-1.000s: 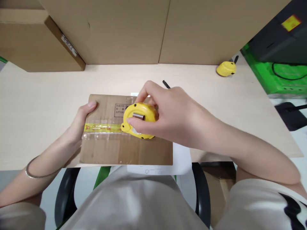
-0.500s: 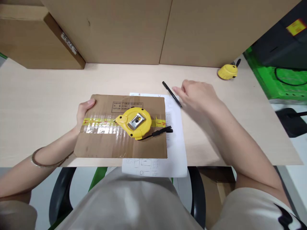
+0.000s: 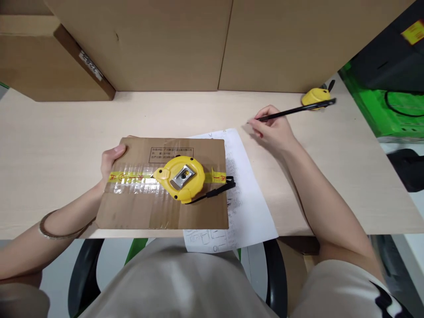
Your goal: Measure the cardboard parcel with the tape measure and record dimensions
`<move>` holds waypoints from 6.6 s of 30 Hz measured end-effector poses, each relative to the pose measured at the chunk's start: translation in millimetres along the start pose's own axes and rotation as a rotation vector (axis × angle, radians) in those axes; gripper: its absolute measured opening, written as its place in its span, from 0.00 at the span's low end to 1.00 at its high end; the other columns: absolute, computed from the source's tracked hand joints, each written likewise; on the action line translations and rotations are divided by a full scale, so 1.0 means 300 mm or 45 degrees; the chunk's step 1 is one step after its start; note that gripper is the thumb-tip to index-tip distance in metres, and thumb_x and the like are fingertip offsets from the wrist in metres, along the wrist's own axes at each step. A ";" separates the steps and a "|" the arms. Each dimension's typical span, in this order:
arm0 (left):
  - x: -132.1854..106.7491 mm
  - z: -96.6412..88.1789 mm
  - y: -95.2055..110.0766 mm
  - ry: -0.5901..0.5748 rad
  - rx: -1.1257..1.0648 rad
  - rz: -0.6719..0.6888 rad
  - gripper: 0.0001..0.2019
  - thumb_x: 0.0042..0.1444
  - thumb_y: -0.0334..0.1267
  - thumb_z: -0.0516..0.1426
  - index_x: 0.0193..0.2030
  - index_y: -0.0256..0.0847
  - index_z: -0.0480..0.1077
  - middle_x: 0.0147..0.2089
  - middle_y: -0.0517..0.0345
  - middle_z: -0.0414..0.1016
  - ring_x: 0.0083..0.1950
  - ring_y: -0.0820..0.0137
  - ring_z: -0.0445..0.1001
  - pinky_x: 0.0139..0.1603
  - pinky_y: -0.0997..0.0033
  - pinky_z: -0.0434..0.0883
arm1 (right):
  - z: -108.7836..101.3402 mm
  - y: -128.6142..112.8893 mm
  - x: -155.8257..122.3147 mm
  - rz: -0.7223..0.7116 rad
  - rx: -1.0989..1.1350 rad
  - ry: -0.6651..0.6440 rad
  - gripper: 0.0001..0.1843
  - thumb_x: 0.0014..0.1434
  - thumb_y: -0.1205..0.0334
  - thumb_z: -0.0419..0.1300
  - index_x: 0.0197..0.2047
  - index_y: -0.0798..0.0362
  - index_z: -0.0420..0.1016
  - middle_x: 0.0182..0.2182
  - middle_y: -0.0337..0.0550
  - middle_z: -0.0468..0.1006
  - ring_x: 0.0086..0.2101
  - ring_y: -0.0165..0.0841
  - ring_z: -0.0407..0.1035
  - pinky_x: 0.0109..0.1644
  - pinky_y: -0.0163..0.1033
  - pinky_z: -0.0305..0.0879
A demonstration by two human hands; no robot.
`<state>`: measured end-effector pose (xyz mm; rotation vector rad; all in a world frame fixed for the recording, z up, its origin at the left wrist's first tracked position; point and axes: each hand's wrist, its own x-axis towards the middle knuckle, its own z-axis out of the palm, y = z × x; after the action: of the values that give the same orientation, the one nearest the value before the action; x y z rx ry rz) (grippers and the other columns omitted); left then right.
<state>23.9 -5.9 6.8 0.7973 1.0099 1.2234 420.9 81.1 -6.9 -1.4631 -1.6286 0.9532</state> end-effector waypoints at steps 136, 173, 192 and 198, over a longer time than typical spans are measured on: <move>0.047 -0.047 -0.012 0.047 -0.064 0.118 0.13 0.53 0.48 0.64 0.30 0.40 0.71 0.29 0.56 0.69 0.31 0.65 0.71 0.41 0.55 0.78 | 0.155 -0.008 0.001 0.016 0.193 -0.200 0.18 0.48 0.66 0.73 0.21 0.52 0.66 0.14 0.36 0.71 0.13 0.23 0.62 0.15 0.29 0.56; 0.053 -0.065 -0.012 -0.103 -0.035 0.121 0.14 0.55 0.49 0.62 0.37 0.41 0.68 0.36 0.54 0.77 0.48 0.55 0.80 0.53 0.51 0.78 | 0.095 -0.130 -0.029 0.305 -0.871 -0.278 0.30 0.65 0.42 0.58 0.17 0.51 0.61 0.17 0.43 0.64 0.22 0.33 0.60 0.31 0.42 0.56; -0.073 -0.081 0.062 -0.080 0.373 0.328 0.23 0.67 0.61 0.52 0.40 0.50 0.84 0.68 0.58 0.74 0.77 0.50 0.62 0.82 0.47 0.52 | 0.279 -0.462 -0.333 -0.736 -0.929 0.061 0.41 0.69 0.29 0.47 0.52 0.58 0.83 0.45 0.56 0.81 0.41 0.44 0.73 0.42 0.49 0.67; -0.091 -0.057 0.044 -0.072 0.326 0.271 0.23 0.68 0.62 0.52 0.44 0.51 0.84 0.53 0.56 0.84 0.62 0.55 0.77 0.70 0.50 0.71 | 0.308 -0.486 -0.360 -0.585 -0.652 -0.186 0.31 0.61 0.37 0.68 0.53 0.54 0.74 0.49 0.53 0.82 0.48 0.47 0.77 0.50 0.53 0.74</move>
<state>2.2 -30.9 17.5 1.1573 1.0690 1.2578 281.7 -42.1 76.3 -1.2534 -2.3061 0.4027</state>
